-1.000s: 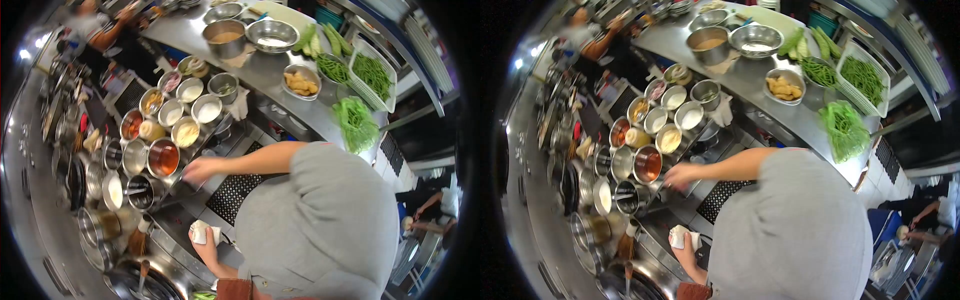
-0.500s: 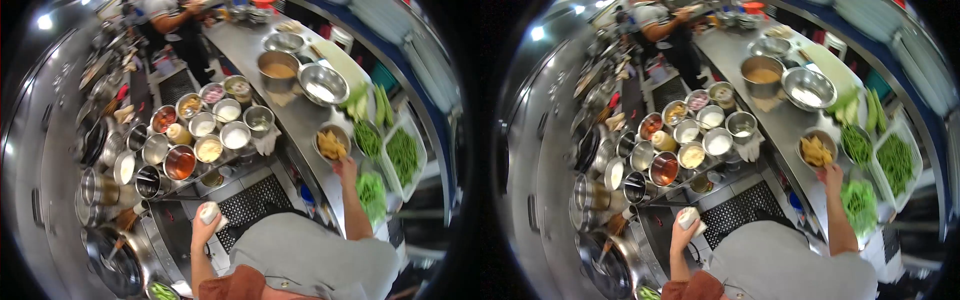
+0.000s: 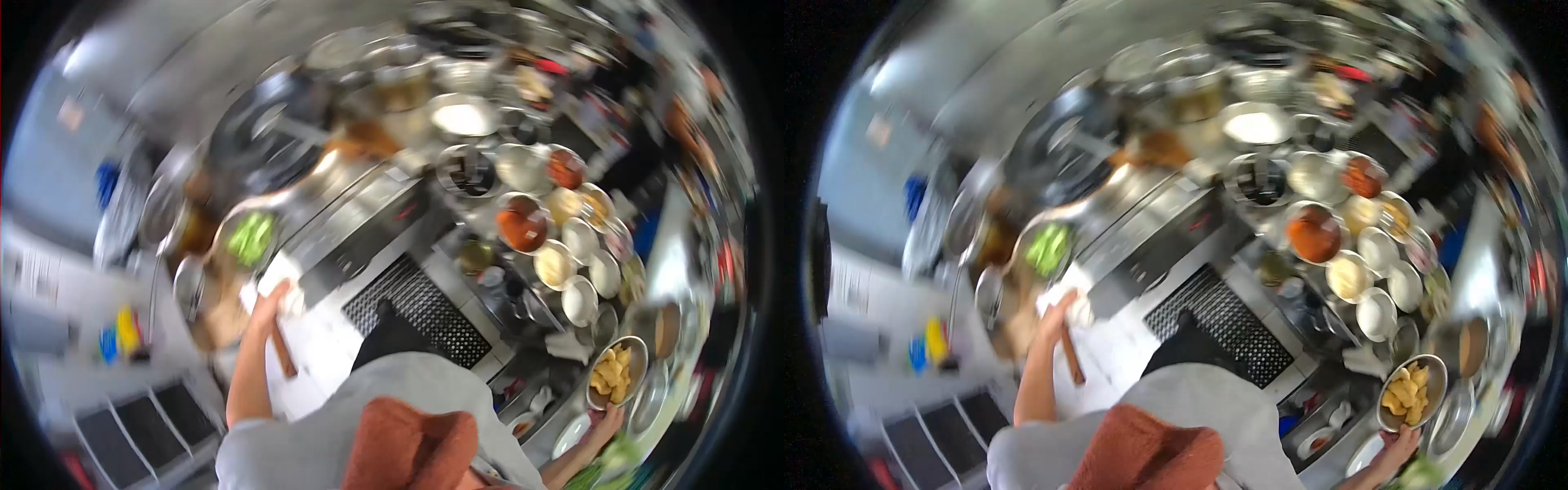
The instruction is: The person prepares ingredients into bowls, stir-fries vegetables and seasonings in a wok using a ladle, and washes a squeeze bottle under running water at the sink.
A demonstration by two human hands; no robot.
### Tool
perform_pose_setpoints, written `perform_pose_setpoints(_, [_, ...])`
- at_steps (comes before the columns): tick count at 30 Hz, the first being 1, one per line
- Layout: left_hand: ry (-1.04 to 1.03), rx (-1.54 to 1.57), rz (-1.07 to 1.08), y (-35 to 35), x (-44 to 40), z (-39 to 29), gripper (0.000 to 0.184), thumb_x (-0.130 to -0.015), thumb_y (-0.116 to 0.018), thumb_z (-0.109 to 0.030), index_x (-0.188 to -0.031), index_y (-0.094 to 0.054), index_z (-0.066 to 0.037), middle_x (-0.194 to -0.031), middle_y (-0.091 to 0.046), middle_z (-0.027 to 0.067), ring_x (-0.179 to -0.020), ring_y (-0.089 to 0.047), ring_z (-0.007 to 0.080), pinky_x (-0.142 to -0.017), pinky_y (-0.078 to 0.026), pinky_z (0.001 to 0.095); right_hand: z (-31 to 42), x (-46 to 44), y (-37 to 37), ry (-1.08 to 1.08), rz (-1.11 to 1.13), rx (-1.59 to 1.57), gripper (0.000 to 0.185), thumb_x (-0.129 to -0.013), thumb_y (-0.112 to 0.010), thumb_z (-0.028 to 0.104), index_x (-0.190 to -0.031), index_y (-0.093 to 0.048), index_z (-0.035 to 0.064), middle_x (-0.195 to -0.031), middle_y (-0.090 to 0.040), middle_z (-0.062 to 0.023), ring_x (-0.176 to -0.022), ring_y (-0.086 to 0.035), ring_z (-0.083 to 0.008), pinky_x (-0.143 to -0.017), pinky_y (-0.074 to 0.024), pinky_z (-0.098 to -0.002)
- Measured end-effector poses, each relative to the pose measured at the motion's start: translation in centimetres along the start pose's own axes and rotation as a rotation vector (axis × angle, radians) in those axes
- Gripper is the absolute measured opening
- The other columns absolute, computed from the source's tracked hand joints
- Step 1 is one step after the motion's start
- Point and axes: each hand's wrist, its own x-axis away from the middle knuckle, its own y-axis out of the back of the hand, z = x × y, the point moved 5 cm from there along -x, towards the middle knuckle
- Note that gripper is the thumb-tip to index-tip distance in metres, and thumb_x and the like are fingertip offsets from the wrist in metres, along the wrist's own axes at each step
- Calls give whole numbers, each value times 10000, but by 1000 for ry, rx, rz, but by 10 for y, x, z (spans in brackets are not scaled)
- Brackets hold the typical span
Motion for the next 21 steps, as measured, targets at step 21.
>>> perform_pose_setpoints(21, [36,435,-506,51,149,-99,544,-831,-645,-334,-1210,-509,31,-1013,-629,120,-893,-633,210,-788,-516,311,106,37,-585,-103,1040,-62,230,-844,-495,93,-1031,-565,-22,-750,-648,-80,-481,-601,-121,-419,-519,-220])
